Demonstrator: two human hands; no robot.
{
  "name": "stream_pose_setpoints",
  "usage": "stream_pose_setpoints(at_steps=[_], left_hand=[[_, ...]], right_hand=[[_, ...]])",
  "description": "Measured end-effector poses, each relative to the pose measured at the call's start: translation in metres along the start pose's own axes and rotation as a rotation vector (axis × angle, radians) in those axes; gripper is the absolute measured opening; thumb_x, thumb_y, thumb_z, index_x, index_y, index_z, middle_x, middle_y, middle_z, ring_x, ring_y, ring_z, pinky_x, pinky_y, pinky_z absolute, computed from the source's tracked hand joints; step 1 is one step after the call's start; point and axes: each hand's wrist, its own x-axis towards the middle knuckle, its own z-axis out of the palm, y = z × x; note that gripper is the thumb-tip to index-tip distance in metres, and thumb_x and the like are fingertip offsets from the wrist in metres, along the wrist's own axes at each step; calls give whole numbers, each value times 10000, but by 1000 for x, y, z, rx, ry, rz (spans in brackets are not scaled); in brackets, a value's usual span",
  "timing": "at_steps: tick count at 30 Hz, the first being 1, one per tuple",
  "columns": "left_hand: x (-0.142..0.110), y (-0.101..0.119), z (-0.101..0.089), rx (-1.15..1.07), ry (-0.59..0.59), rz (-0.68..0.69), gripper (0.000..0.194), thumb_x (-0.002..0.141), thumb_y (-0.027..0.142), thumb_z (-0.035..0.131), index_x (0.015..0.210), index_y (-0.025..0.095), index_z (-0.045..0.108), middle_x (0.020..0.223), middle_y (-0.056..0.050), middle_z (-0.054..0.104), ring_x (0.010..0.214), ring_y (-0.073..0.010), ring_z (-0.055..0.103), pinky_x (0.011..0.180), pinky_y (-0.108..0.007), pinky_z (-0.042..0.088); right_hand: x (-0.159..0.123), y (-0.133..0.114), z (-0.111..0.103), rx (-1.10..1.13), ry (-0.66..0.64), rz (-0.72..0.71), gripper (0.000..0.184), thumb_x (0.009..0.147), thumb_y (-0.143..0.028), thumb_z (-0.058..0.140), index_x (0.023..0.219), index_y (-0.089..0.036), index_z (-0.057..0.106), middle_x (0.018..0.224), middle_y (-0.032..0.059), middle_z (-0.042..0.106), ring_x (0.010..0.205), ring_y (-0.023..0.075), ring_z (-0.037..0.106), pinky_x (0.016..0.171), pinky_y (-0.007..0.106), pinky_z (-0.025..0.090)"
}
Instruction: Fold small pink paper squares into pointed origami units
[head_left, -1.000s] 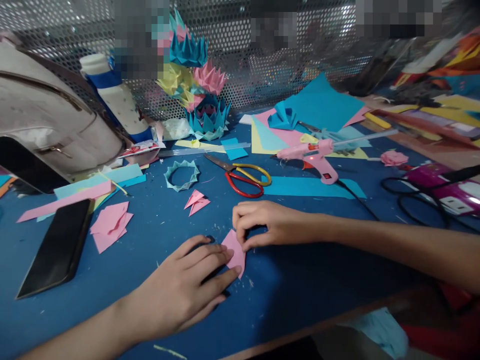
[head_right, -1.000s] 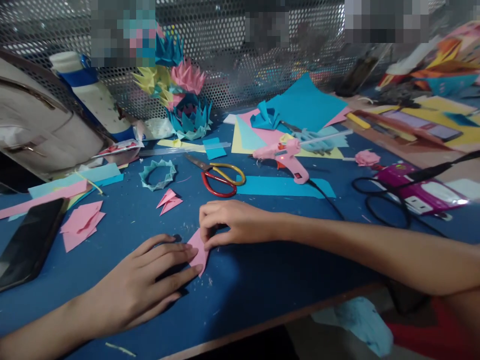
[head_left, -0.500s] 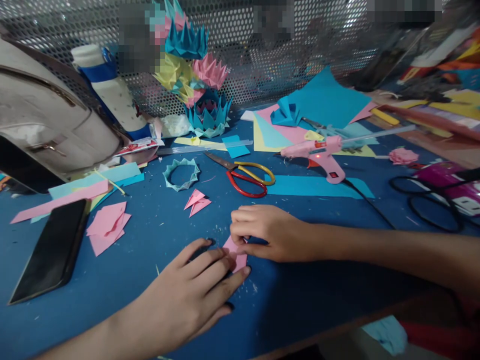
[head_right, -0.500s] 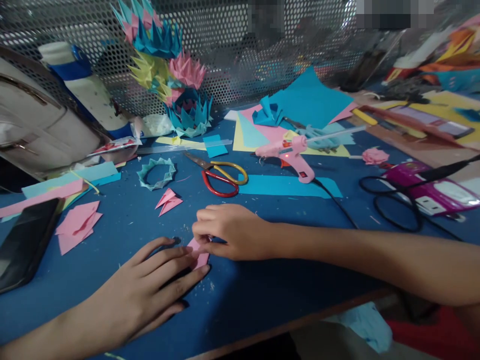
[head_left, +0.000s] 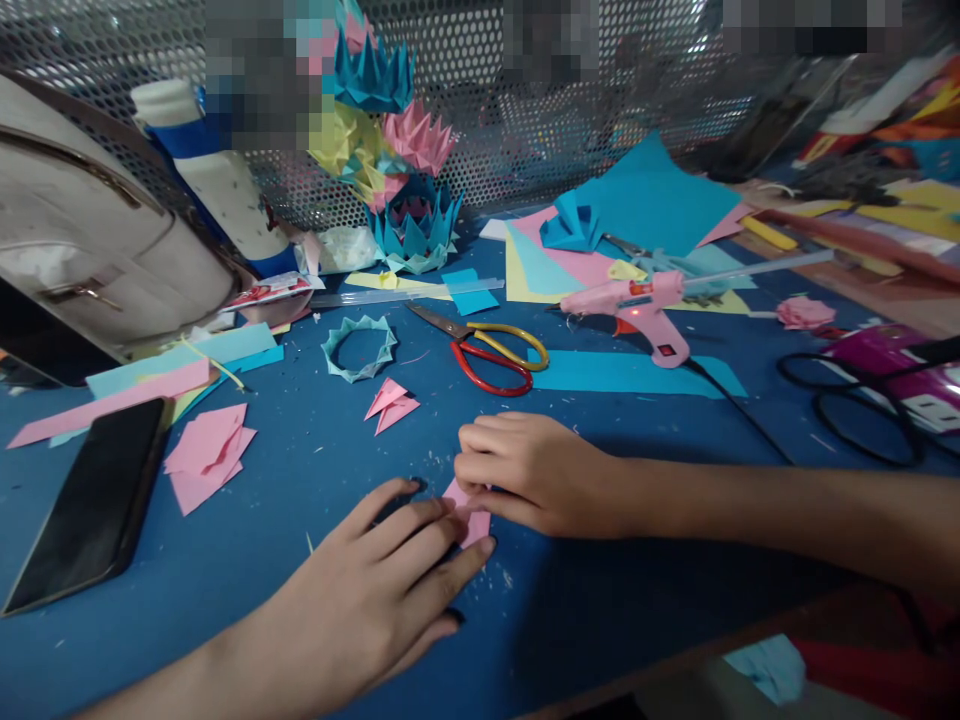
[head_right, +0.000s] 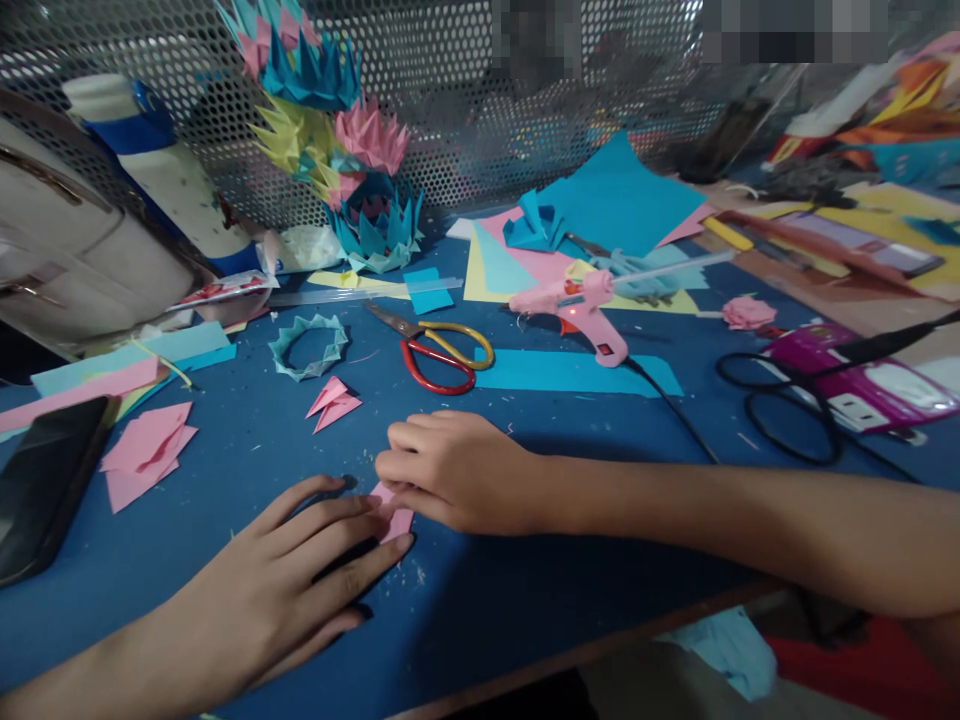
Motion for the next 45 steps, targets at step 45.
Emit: stream_pose_setpoints(at_steps=[45], left_hand=[[1,-2,-17,14,-11,63,434,1062,426,461,1456,260,535,1323,-116,631,1245,-284,574,1124,-547,368]], right_hand=[[-1,-3,0,-97,7,-27,303,1071,-338,379,903,-179,576,887,45,559,773,182,415,689,300,262]])
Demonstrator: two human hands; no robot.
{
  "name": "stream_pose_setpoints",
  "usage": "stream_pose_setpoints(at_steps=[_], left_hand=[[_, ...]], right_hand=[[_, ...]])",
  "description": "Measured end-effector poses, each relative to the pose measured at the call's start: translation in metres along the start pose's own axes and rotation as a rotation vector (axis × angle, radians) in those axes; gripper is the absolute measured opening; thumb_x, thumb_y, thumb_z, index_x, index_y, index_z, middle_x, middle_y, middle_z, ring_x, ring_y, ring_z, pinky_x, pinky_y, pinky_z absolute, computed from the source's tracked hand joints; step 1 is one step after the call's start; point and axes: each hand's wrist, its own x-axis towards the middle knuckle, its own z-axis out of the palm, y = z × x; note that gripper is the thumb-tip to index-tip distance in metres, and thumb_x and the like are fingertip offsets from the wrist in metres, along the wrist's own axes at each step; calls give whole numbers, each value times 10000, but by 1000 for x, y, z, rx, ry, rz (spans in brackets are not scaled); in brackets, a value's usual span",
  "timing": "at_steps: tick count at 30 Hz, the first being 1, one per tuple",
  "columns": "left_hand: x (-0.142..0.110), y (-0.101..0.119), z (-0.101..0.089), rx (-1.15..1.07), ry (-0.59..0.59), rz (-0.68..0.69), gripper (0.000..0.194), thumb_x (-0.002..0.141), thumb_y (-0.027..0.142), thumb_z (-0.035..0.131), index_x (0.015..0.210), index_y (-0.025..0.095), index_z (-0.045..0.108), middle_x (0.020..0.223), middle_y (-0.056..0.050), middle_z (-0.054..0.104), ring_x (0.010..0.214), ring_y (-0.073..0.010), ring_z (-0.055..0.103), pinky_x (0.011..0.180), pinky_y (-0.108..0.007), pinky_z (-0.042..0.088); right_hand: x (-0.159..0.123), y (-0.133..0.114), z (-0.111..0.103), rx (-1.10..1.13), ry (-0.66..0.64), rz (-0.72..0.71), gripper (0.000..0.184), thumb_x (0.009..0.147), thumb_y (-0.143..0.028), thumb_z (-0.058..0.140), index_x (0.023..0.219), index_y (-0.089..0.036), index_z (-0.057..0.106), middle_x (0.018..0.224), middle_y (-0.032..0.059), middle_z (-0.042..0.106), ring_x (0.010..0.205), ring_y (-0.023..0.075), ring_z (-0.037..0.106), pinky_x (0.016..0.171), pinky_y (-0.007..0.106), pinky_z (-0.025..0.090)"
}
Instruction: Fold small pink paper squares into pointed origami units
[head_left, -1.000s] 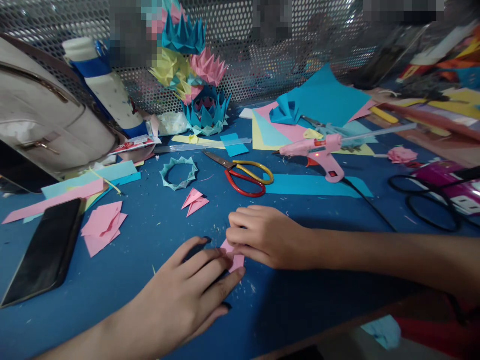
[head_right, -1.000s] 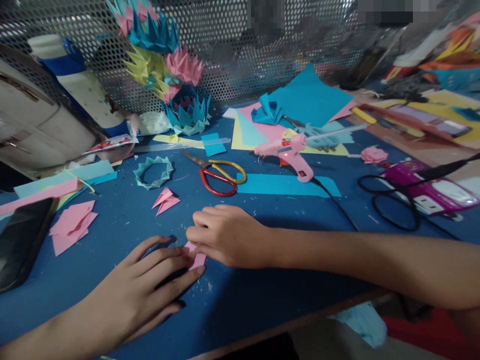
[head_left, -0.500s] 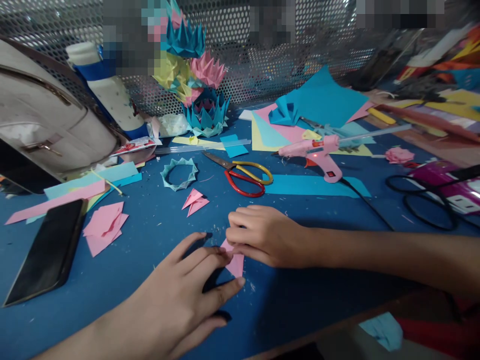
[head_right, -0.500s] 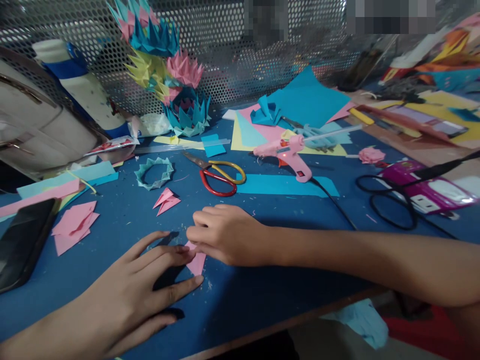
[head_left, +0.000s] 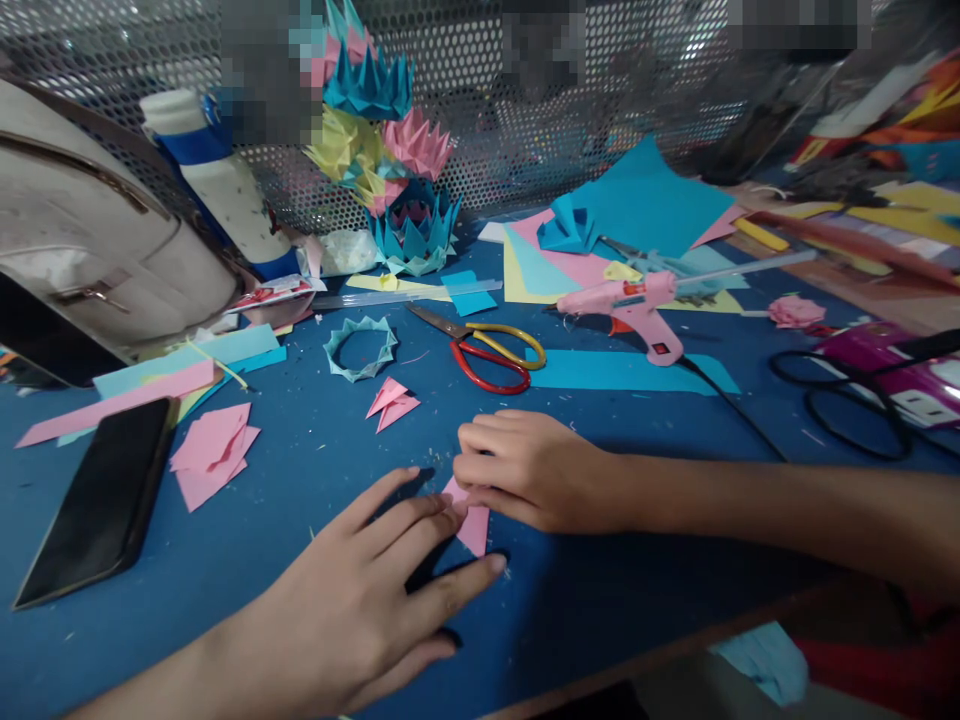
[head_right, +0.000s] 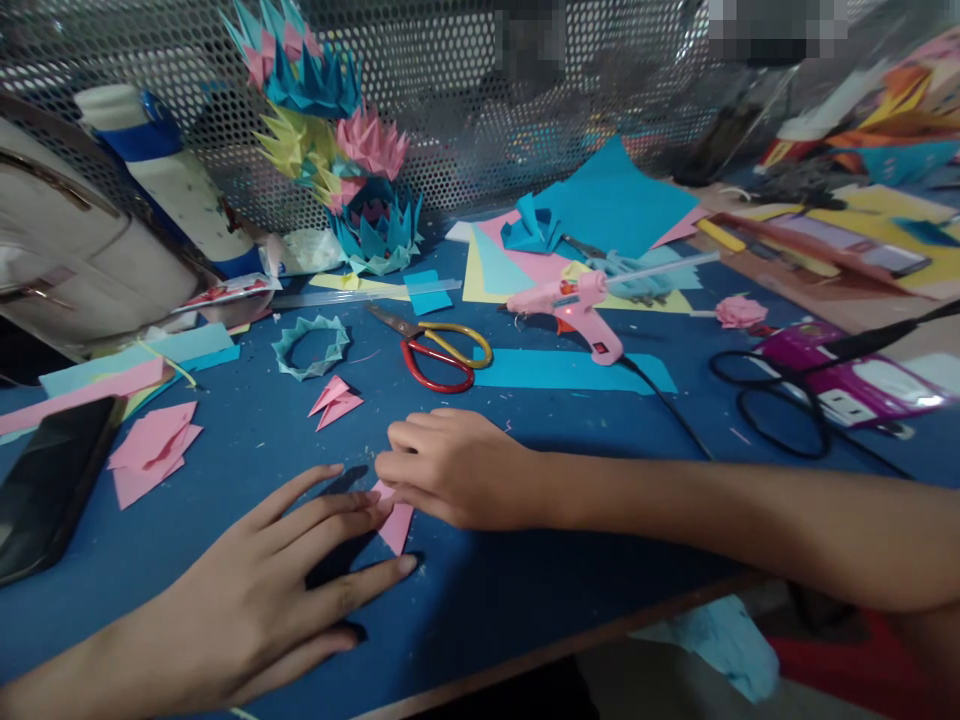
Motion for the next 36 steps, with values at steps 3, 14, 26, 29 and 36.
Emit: stream_pose_setpoints(at_steps=[3,14,26,29,36], left_hand=[[-1,1,3,22,-9,-8,460,1071,435,431,1461,212,528,1325,-115,632,1242,-287,569,1147,-549,322],[-3,3,4,-2,-27,-32,485,1050,466,462,1454,205,523,1317,-120,598,1244,-294,537,1166,-562,297],[-5,5,10,-115,63,-94,414,1044,456,450,1364,244,604,1284,-121,610,1251,-284,528,1156,-585,313],[-6,3,6,-93,45,-75,396,1036,422,495,1398,285,583,1302,-109,612,1248,-280,541,1164,-593,313],[-4,1,6,-107,31,-88,427,1060,382,453,1460,250,522,1324,-77,623,1238,-257,547,1211,-571,237]], right_hand=[[0,0,0,-6,-1,-3,280,1061,-325,402,896,-180,575,880,41,557,764,181,409,681,303,261],[0,-1,-1,-10,-20,4,255,1053,-325,431,903,-183,581,901,39,565,772,177,419,686,307,270],[0,0,0,-25,-9,-5,283,1063,-339,404,907,-189,585,891,38,562,776,181,427,686,311,271],[0,1,0,-24,-6,-16,284,1062,-336,403,901,-187,584,885,37,558,770,180,421,684,310,272],[0,0,1,-21,-3,-17,294,1065,-331,400,888,-183,581,885,42,561,766,176,415,679,306,270]])
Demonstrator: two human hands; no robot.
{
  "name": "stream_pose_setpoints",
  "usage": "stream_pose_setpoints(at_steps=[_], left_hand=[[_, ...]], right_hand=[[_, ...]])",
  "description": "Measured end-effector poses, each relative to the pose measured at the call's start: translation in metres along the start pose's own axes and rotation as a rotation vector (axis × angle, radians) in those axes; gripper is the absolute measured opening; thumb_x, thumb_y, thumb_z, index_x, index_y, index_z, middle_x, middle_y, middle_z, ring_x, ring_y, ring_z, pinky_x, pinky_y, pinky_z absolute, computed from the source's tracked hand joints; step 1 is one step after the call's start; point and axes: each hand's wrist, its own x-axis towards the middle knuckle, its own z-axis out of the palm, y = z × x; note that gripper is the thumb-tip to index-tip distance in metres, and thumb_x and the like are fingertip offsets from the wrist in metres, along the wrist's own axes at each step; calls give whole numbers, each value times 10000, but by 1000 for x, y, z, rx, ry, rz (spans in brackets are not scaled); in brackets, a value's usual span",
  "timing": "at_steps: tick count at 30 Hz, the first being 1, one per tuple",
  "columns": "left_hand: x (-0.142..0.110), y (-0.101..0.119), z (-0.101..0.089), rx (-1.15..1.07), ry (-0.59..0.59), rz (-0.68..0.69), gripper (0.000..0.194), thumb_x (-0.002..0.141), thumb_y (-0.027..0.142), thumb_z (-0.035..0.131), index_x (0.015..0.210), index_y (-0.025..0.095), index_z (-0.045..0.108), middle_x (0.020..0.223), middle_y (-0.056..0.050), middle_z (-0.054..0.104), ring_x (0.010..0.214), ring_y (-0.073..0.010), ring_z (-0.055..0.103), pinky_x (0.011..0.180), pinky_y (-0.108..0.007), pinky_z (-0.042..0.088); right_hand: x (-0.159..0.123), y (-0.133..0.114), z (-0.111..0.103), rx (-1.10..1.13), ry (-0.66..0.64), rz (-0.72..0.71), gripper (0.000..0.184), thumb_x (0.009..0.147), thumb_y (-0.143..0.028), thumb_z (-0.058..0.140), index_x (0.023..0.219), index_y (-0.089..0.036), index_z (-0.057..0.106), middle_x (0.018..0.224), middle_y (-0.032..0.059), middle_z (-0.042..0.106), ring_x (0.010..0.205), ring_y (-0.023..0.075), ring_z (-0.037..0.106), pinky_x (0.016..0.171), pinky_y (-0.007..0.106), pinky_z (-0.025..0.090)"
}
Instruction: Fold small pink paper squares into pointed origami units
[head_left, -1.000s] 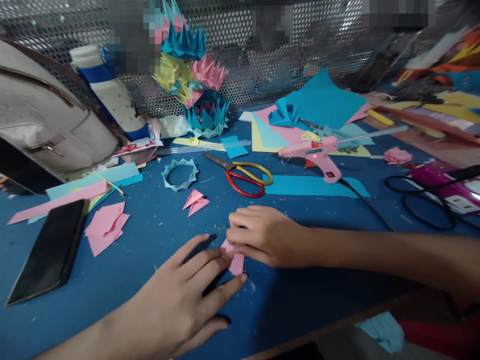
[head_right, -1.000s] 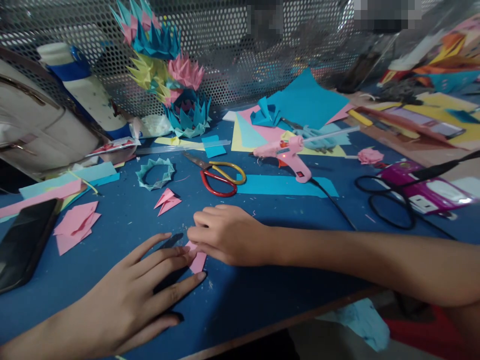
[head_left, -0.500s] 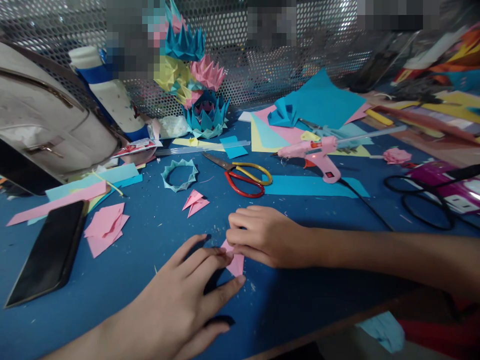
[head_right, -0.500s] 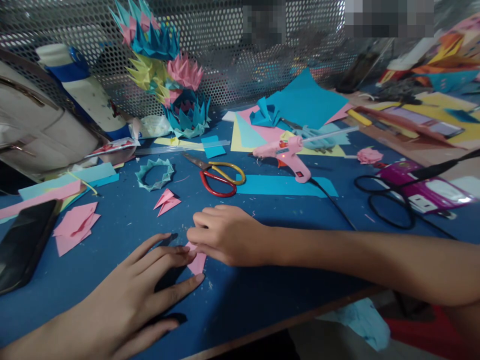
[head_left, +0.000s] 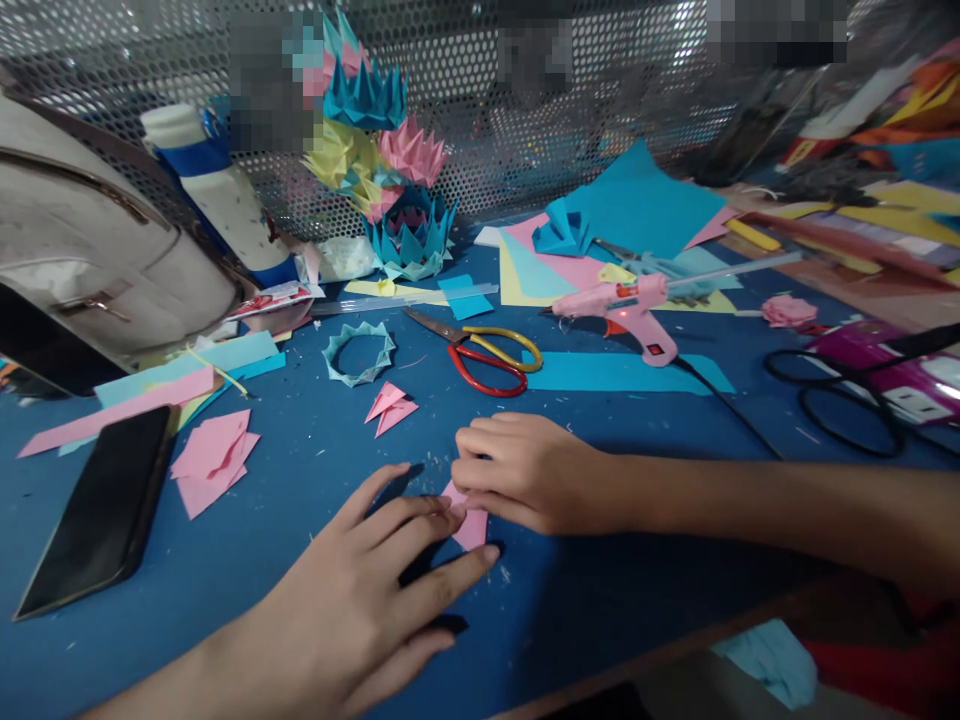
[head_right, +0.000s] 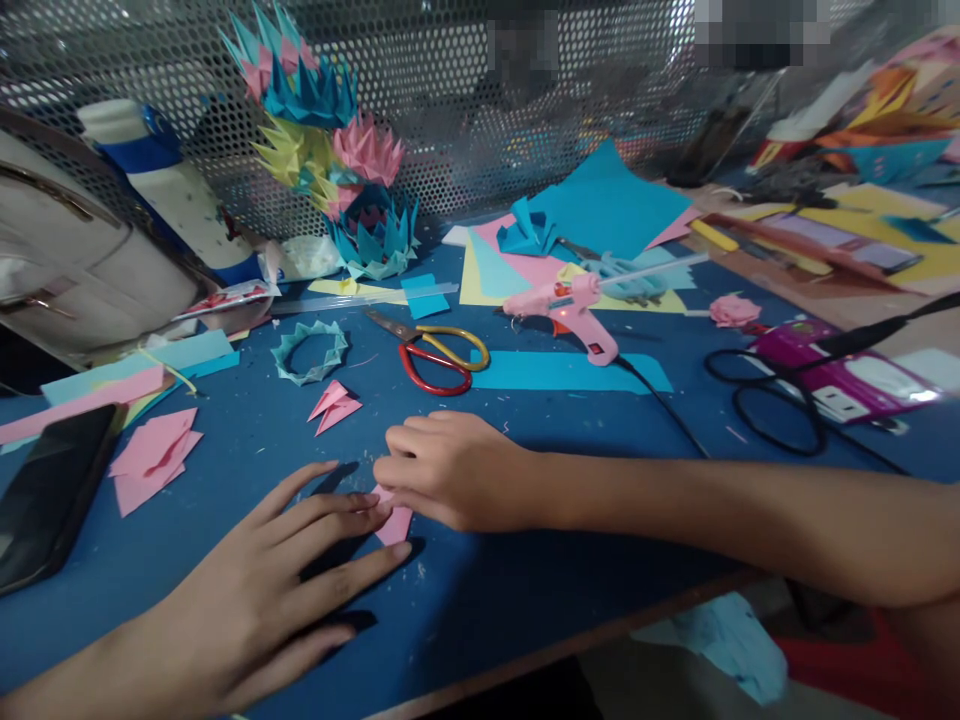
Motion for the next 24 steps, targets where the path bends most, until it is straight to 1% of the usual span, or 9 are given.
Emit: stream_pose_setpoints(at_steps=[5,7,11,14,18,19,20,23,24], left_hand=[[2,3,9,44,28,-8,396,1072,367,430,1404,211,581,1273,-51,640,1241,-252,516,1242,-503,111],[3,4,10,47,43,-9,385,1077,347,418,1383,201,601,1268,-49,646,1234,-248,518,1244,-498,80],[2,5,10,90,22,27,384,1071,285,427,1397,160,587,1398,-41,602,1243,-268,511,1241,-526,58],[1,6,10,123,21,52,394,1064,239,429,1422,139,558,1462,-31,567,1266,-280,495,1236,-551,42],[3,5,7,64,-14,4,398,1078,275,391,1433,191,552,1510,-11,523,1278,-263,487,1226,-546,57],[3,5,5,49,-20,-10,395,1080,286,388,1429,208,556,1523,-5,508,1282,-259,482,1223,-542,59],[3,5,4,38,-24,-22,391,1080,297,390,1425,222,560,1532,-2,497,1290,-256,475,1220,-539,61],[3,5,2,24,-41,-44,383,1075,308,405,1418,250,564,1555,-7,467,1311,-257,458,1211,-539,68],[2,5,2,23,-42,-45,382,1074,311,407,1418,254,564,1560,-10,459,1314,-259,455,1209,-540,70]], right_hand=[[0,1,-1,6,3,3,261,1053,-332,437,891,-180,573,883,35,565,755,176,404,676,307,270],[0,1,-1,32,8,8,255,1048,-336,454,880,-176,560,871,30,565,744,172,396,677,301,271],[1,2,0,80,30,26,213,1028,-297,490,862,-175,543,852,19,566,737,167,395,691,294,280],[2,4,0,90,47,72,171,1012,-257,512,870,-168,547,862,22,583,748,164,412,707,293,293],[1,13,-6,157,86,139,109,1011,-244,536,955,-159,574,902,19,612,782,148,484,718,270,328],[-1,16,-8,170,105,118,108,1021,-247,526,992,-162,586,908,17,613,788,143,500,713,262,335],[-2,18,-10,170,136,60,131,1034,-259,508,1017,-169,602,901,16,611,793,141,511,704,258,338],[-6,23,-16,109,160,-306,244,1049,-351,494,948,-210,666,739,-20,548,648,135,453,610,279,286],[-7,24,-17,73,153,-380,262,1047,-374,498,946,-215,680,705,-27,533,617,134,437,590,292,262]])
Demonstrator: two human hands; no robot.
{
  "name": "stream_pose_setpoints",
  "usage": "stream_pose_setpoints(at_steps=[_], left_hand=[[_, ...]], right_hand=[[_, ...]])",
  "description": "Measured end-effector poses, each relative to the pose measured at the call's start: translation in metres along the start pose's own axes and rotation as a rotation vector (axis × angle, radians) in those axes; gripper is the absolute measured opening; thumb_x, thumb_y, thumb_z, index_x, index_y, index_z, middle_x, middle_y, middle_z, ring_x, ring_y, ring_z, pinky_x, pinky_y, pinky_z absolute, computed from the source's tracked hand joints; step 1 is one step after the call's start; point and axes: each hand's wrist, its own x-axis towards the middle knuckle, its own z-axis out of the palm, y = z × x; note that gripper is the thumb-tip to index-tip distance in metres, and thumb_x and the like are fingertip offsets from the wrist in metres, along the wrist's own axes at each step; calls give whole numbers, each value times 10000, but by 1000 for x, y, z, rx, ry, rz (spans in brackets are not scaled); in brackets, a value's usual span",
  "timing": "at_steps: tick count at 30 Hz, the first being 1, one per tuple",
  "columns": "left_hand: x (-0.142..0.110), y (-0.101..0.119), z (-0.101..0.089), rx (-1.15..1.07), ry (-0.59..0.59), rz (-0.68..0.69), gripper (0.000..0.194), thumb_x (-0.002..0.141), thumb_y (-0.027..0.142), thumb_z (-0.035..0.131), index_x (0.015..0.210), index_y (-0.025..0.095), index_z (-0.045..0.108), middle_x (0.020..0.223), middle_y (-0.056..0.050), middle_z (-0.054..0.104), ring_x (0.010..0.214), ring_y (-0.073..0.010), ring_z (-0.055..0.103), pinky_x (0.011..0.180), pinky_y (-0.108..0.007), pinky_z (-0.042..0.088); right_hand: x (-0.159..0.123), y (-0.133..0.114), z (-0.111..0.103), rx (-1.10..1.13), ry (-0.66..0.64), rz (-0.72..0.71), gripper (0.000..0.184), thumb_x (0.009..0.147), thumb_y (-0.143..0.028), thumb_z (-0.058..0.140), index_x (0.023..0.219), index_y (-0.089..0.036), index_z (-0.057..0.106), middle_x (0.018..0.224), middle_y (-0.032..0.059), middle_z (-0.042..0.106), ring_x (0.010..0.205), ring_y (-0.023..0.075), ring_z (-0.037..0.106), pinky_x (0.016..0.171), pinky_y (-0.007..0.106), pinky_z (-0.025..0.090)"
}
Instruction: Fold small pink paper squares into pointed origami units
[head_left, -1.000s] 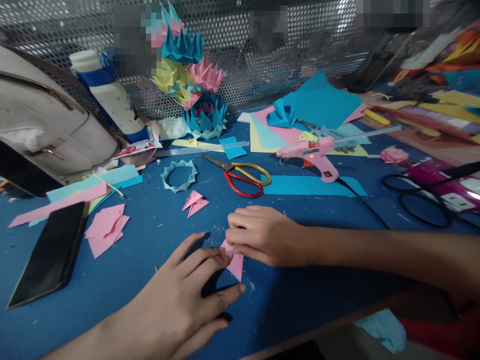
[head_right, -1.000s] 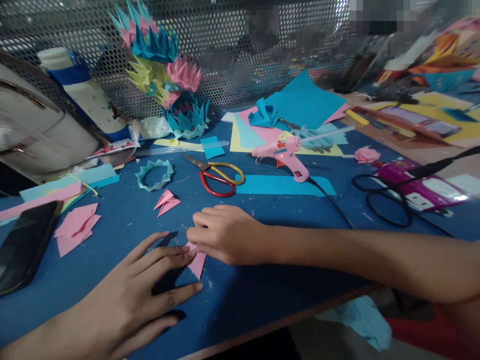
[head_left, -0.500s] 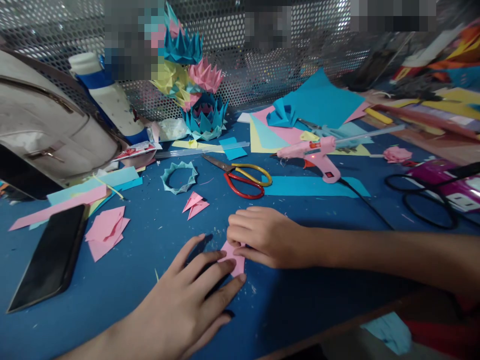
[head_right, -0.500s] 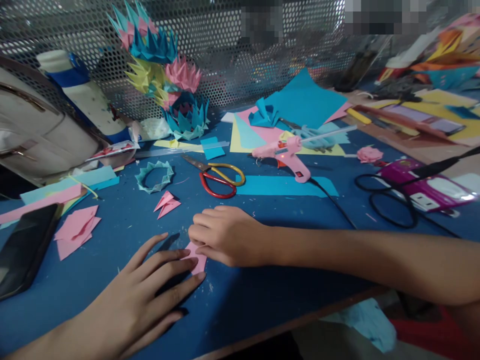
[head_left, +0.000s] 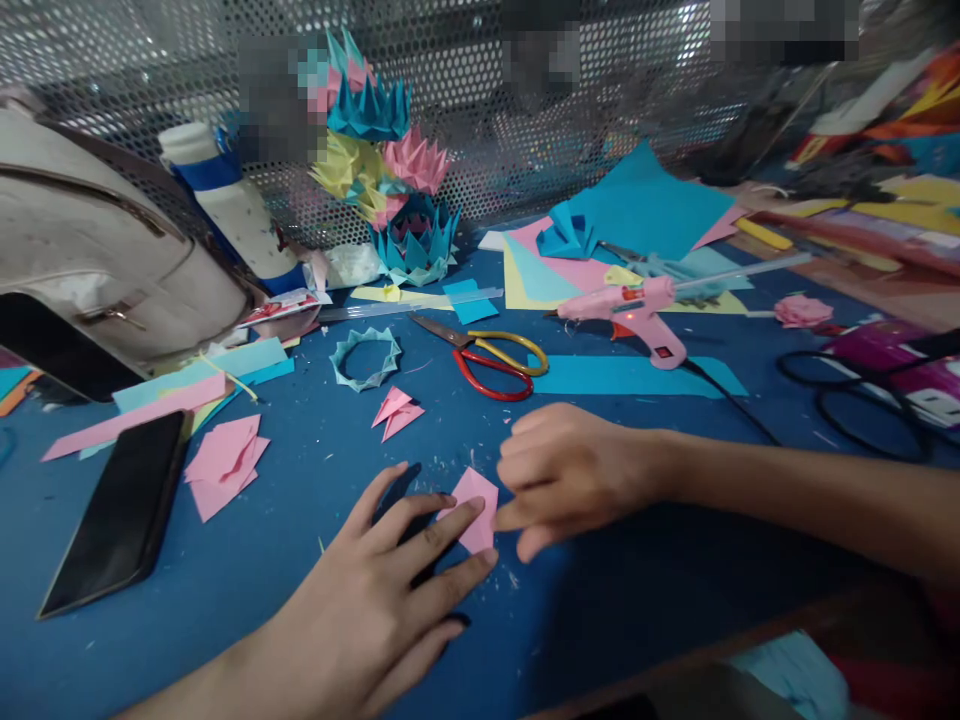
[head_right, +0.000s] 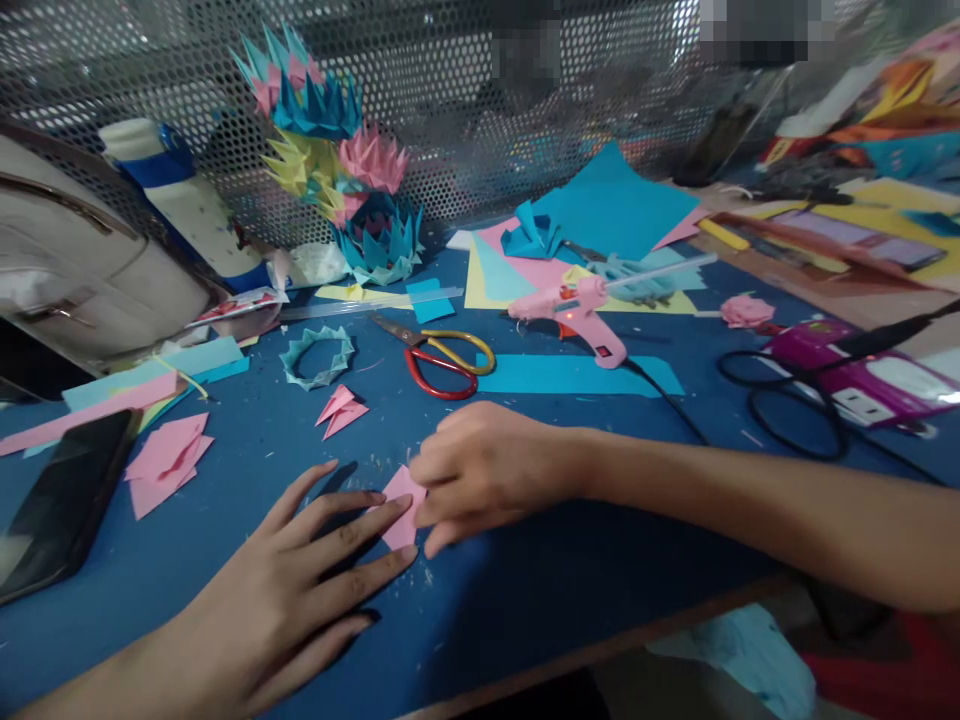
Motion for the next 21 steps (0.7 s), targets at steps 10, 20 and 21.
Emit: stream_pose_setpoints(at_steps=[10,20,21], left_hand=[[1,-2,4,21,59,11,387,1083,356,385,1385,246,601,1502,-32,530,1266,-263,522,1220,-561,92],[12,-23,-5,156,238,250,386,1079,106,315,1164,65,689,1148,-100,748,1078,-215,693,1052,-410,509],[13,-23,-6,175,246,262,381,1075,107,323,1139,63,696,1130,-106,752,1054,-226,702,1024,-418,526]], right_hand=[[-3,15,-16,41,-193,32,337,1064,-346,437,952,-211,725,627,-14,540,640,169,465,572,336,266],[3,-2,-5,-199,-92,-207,247,1034,-338,533,963,-170,700,906,12,700,891,140,601,637,324,357],[3,-4,-4,-198,-97,-216,244,1031,-335,538,952,-172,701,893,9,700,883,136,607,634,320,360]])
